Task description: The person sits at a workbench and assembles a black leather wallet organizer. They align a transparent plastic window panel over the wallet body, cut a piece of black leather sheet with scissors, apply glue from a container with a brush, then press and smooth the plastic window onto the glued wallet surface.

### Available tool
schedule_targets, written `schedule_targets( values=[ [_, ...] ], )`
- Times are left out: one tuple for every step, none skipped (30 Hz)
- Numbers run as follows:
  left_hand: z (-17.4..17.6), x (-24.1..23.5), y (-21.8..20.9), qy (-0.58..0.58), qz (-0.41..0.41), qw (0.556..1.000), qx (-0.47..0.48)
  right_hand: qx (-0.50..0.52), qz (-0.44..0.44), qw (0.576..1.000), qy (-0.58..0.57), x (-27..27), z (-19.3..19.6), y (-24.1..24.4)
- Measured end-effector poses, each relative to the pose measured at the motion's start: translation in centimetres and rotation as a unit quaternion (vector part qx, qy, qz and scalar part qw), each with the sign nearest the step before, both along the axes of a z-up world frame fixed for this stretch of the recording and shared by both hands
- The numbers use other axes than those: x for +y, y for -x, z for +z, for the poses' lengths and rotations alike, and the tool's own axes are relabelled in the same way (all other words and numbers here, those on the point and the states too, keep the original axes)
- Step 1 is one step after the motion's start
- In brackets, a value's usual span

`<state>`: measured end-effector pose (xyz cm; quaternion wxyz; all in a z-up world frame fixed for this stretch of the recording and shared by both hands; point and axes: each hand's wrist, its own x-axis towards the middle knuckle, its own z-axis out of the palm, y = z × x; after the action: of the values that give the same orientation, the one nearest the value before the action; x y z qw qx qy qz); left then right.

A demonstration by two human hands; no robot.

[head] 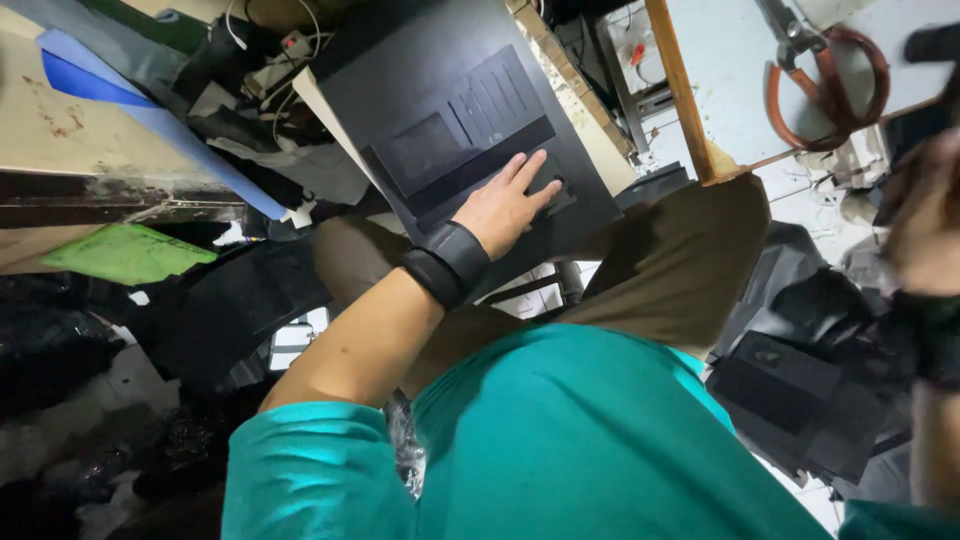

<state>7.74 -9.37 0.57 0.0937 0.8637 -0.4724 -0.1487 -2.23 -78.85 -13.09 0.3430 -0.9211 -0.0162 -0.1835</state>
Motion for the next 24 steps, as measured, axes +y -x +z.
schedule_targets(
  values=[
    [0.5,-0.1,0.1,-0.006,0.009,1.0,0.012,0.026,0.006,0.999,0.017,6.5,4.3,1.9],
    [1.0,-0.3,-0.1,-0.011,0.017,1.0,0.022,0.05,0.011,0.998,0.034,15.2,8.8,1.8],
    [1.0,-0.4,0.0,-0.012,0.014,1.0,0.024,0.052,0.009,0.998,0.033,22.6,13.9,1.4],
    [1.0,-0.5,0.1,-0.018,0.024,0.999,0.03,0.075,0.014,0.996,0.051,30.9,19.4,2.8],
    [1.0,-0.5,0.1,-0.023,0.033,0.999,0.035,0.098,0.019,0.993,0.069,39.2,25.5,6.1],
    [1.2,-0.6,0.3,-0.023,0.032,0.999,0.036,0.098,0.018,0.993,0.07,40.7,24.2,4.8],
    [1.4,-0.7,0.4,-0.051,0.05,0.997,0.04,0.124,0.031,0.991,0.034,42.2,22.8,3.5],
    [1.6,-0.8,0.6,-0.079,0.069,0.994,0.043,0.15,0.046,0.988,-0.001,43.7,21.5,2.1],
    [1.7,-0.8,0.5,-0.077,0.07,0.994,0.044,0.15,0.046,0.988,0.0,44.2,21.0,1.1],
    [1.7,-0.8,0.5,-0.076,0.068,0.994,0.039,0.138,0.071,0.988,0.0,44.6,20.4,0.0],
    [1.7,-0.7,0.5,-0.074,0.067,0.994,0.035,0.126,0.096,0.987,-0.001,45.1,19.9,-1.1],
    [1.4,-0.7,0.5,-0.074,0.069,0.994,0.035,0.127,0.097,0.987,-0.001,45.8,20.5,-1.8],
    [1.1,-0.7,0.5,-0.074,0.066,0.995,0.029,0.117,0.093,0.989,0.005,46.6,21.1,-2.5],
    [0.8,-0.7,0.4,-0.075,0.064,0.995,0.022,0.107,0.088,0.99,0.011,47.3,21.8,-3.2],
    [0.6,-0.7,0.4,-0.074,0.065,0.995,0.022,0.107,0.089,0.99,0.012,47.2,20.3,-3.6],
    [0.4,-0.7,0.4,-0.074,0.06,0.995,0.014,0.128,0.087,0.987,0.044,47.1,18.9,-3.9],
    [0.2,-0.8,0.5,-0.074,0.054,0.996,0.006,0.148,0.085,0.982,0.075,47.0,17.4,-4.2],
    [0.3,-0.8,0.4,-0.074,0.053,0.996,0.005,0.147,0.084,0.983,0.075,46.3,16.8,-4.2],
    [0.4,-0.8,0.4,-0.071,0.052,0.996,0.01,0.154,0.086,0.98,0.096,45.7,16.2,-4.1],
    [0.5,-0.7,0.5,-0.069,0.053,0.996,0.016,0.163,0.091,0.975,0.117,45.0,15.5,-4.0],
    [0.3,-0.7,0.4,-0.069,0.054,0.996,0.018,0.165,0.092,0.975,0.116,45.6,16.8,-3.6],
    [0.0,-0.7,0.4,-0.061,0.056,0.996,0.021,0.15,0.091,0.978,0.114,46.0,18.1,-3.2],
    [-0.3,-0.8,0.4,-0.054,0.058,0.997,0.024,0.136,0.09,0.98,0.112,46.4,19.4,-2.8],
    [-0.6,-0.7,0.4,-0.053,0.059,0.997,0.026,0.138,0.092,0.98,0.113,46.1,18.7,-2.4]
  ],
)
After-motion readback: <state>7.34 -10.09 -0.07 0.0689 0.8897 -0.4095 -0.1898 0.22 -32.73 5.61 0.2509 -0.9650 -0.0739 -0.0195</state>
